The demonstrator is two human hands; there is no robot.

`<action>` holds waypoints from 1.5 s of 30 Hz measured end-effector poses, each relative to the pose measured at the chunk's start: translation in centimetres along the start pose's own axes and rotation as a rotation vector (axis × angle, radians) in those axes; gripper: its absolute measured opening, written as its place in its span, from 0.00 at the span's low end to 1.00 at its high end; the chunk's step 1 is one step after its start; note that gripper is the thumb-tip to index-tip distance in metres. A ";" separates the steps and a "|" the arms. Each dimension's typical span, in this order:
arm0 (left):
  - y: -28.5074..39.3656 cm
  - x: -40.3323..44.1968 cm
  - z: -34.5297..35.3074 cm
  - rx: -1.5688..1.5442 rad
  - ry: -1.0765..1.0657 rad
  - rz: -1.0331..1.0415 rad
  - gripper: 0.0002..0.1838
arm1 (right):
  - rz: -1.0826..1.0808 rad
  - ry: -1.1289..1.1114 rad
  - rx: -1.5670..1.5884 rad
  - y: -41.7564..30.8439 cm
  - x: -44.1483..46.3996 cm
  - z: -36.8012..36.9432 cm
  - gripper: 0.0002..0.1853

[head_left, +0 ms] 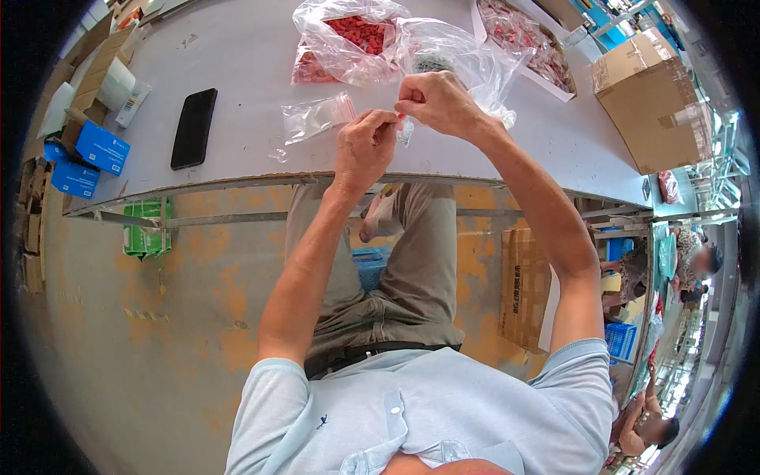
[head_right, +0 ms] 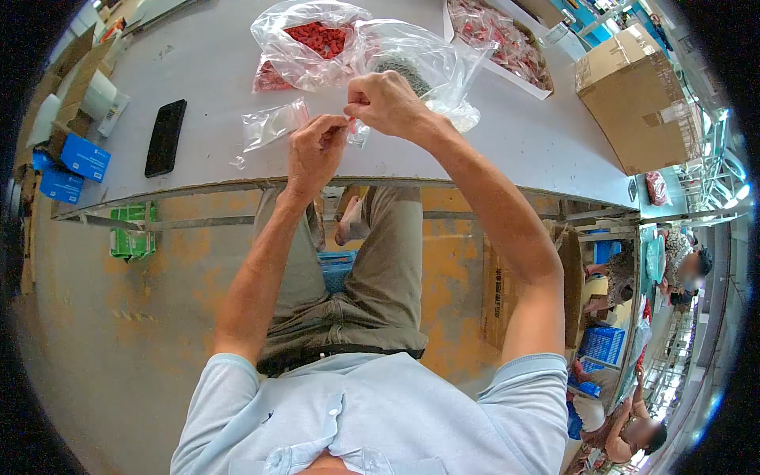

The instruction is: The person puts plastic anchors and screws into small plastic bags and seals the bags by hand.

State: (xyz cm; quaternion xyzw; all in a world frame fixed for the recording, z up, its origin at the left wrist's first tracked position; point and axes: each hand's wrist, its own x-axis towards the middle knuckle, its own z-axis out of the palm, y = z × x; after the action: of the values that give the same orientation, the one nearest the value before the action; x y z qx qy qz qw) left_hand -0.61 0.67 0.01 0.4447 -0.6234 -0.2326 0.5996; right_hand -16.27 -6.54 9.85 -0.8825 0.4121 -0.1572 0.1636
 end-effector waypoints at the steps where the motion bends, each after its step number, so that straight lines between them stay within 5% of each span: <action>1: 0.0 0.0 0.0 0.000 0.001 -0.001 0.05 | -0.001 -0.001 0.000 0.1 0.1 0.1 0.09; 7: -0.6 -0.2 0.1 0.059 -0.017 0.057 0.05 | 0.035 0.008 -0.069 0.5 0.0 1.6 0.10; 12: -0.4 -0.1 -0.2 -0.086 -0.023 -0.002 0.06 | 0.245 0.150 0.387 1.6 -0.2 0.6 0.11; 16: -1.3 0.2 0.0 -0.142 -0.016 0.018 0.06 | 0.131 0.104 0.610 2.1 -2.6 1.3 0.12; 20: -1.0 0.2 -0.2 -0.296 -0.114 -0.102 0.06 | 0.039 0.067 0.514 3.5 -4.1 3.3 0.11; 24: -0.7 0.5 -0.9 -0.381 -0.243 -0.249 0.06 | 0.182 0.141 0.786 2.9 -4.9 5.0 0.11; 31: 0.4 1.0 -0.8 -0.441 -0.098 -0.371 0.08 | 0.182 0.276 1.103 3.0 -4.7 7.6 0.11; 45: -0.1 1.0 -1.1 -0.341 -0.292 -0.413 0.04 | 0.115 0.240 1.058 3.5 -5.4 8.3 0.11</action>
State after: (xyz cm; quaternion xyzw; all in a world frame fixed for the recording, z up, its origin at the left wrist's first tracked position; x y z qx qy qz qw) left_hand 0.56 0.10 0.66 0.4166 -0.5514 -0.5124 0.5097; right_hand -18.48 -3.16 0.18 -0.6317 0.3399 -0.4334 0.5455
